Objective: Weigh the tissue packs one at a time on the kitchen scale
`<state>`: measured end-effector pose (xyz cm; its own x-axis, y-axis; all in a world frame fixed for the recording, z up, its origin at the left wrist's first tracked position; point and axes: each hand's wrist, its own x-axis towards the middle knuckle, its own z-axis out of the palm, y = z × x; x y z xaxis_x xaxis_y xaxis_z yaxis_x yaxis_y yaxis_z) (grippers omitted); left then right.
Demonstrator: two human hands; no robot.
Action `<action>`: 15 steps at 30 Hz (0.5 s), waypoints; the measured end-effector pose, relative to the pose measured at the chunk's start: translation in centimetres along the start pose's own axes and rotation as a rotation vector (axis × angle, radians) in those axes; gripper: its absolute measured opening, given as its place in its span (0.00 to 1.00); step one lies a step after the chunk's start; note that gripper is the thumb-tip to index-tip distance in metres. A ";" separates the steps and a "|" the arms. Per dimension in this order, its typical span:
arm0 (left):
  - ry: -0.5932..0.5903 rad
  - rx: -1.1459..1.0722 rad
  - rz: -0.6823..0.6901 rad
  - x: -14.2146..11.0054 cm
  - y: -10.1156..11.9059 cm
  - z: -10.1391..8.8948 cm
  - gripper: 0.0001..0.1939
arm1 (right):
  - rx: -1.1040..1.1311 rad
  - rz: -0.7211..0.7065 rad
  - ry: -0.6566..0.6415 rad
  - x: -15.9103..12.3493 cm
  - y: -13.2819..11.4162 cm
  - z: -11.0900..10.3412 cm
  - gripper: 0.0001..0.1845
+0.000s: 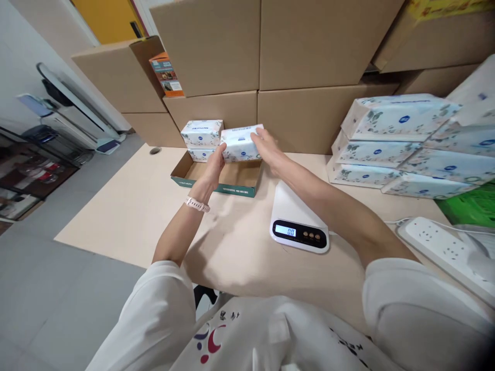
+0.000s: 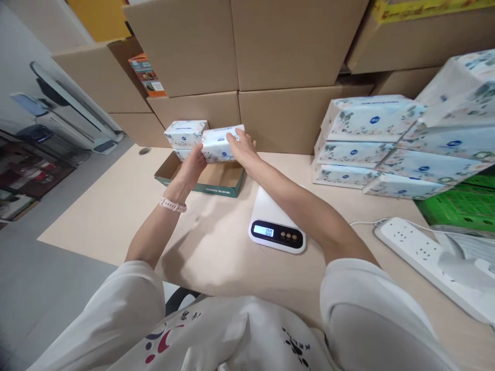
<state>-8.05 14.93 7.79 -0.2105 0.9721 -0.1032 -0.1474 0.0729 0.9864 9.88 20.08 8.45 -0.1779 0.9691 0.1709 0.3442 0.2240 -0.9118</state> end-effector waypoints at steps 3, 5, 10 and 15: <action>-0.276 0.035 0.210 -5.6 1.5 1.0 0.24 | -0.011 -0.047 0.027 -5.9 -1.2 -5.1 0.33; -0.435 0.062 0.278 -9.1 1.3 1.9 0.27 | -0.047 -0.103 0.069 -11.1 -1.5 -8.1 0.32; -0.654 0.069 0.171 -13.6 -2.5 4.4 0.35 | -0.090 0.095 0.220 -21.5 0.5 -11.0 0.36; -0.719 0.091 0.064 -13.9 -4.5 6.4 0.34 | -0.067 0.224 0.250 -23.5 4.0 -10.6 0.37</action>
<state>1.70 2.54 5.64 0.4755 0.8790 0.0339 -0.0684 -0.0015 0.9977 25.16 -0.70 4.73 0.1379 0.9884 0.0636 0.4108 0.0013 -0.9117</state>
